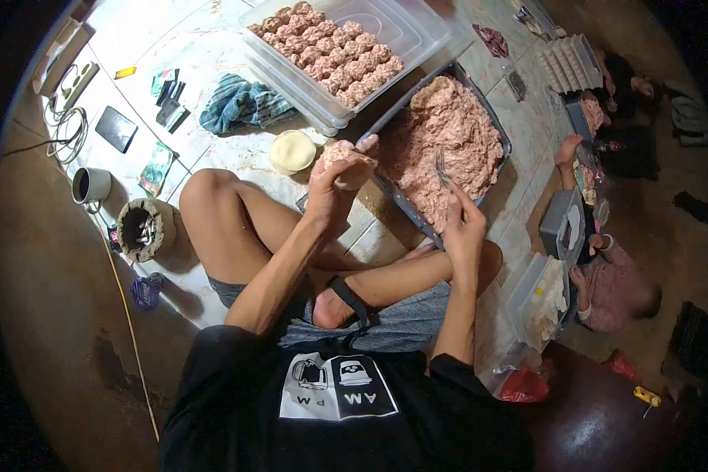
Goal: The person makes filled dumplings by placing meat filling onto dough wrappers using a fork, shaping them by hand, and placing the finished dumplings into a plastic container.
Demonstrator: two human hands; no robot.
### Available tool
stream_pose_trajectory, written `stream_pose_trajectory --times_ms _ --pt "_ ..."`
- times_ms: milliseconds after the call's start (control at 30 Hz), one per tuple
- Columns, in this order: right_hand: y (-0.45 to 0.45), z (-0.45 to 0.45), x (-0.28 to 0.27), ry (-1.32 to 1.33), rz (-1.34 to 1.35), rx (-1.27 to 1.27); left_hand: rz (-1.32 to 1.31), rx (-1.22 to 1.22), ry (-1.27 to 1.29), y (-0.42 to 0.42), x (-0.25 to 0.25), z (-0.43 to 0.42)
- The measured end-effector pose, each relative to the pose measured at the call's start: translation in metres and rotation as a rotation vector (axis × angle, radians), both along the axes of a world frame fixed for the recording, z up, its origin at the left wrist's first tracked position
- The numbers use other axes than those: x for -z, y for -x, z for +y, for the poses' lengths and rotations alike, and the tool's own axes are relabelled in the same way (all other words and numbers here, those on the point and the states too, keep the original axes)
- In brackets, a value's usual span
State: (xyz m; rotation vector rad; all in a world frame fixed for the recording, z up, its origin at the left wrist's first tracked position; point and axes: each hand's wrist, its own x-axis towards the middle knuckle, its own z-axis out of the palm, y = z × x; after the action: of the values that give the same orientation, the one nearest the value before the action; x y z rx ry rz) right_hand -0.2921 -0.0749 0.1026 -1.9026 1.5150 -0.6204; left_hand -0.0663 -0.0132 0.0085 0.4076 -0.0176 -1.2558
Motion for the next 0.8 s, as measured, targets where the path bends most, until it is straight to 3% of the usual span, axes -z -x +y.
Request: stream_pose_trajectory --times_ms 100,200,233,300,400,433,533,567,667,800 --pt "-0.021 0.022 -0.035 0.124 0.002 -0.094 -0.092 -0.047 -0.012 -0.004 0.023 -0.001" --pt "-0.054 0.047 -0.045 0.164 -0.011 -0.215 0.061 -0.032 -0.016 -0.008 0.005 0.0" --pt "-0.065 0.056 -0.043 0.167 -0.007 -0.262 0.067 -0.005 -0.016 -0.009 -0.001 0.002" --pt "-0.072 0.056 0.017 0.28 0.015 -0.371 0.076 0.054 -0.019 -0.012 -0.01 0.007" --pt "-0.069 0.056 0.025 0.128 0.203 -0.393 0.182 0.037 0.087 -0.02 0.025 0.01" --pt "-0.071 0.053 0.014 0.065 0.282 -0.406 0.139 -0.023 -0.041 -0.022 0.019 0.012" --pt "-0.085 0.067 -0.018 0.15 0.098 -0.351 0.077 -0.113 -0.198 -0.027 -0.007 0.009" --pt "-0.09 0.07 -0.016 0.129 0.057 -0.334 0.085 -0.043 -0.098 -0.023 0.009 0.006" --pt "-0.082 0.062 0.018 0.109 0.251 -0.425 0.118 -0.009 -0.085 -0.023 0.017 0.009" --pt "-0.095 0.075 -0.015 0.184 0.06 -0.352 0.022 -0.065 -0.166 -0.029 -0.003 0.012"
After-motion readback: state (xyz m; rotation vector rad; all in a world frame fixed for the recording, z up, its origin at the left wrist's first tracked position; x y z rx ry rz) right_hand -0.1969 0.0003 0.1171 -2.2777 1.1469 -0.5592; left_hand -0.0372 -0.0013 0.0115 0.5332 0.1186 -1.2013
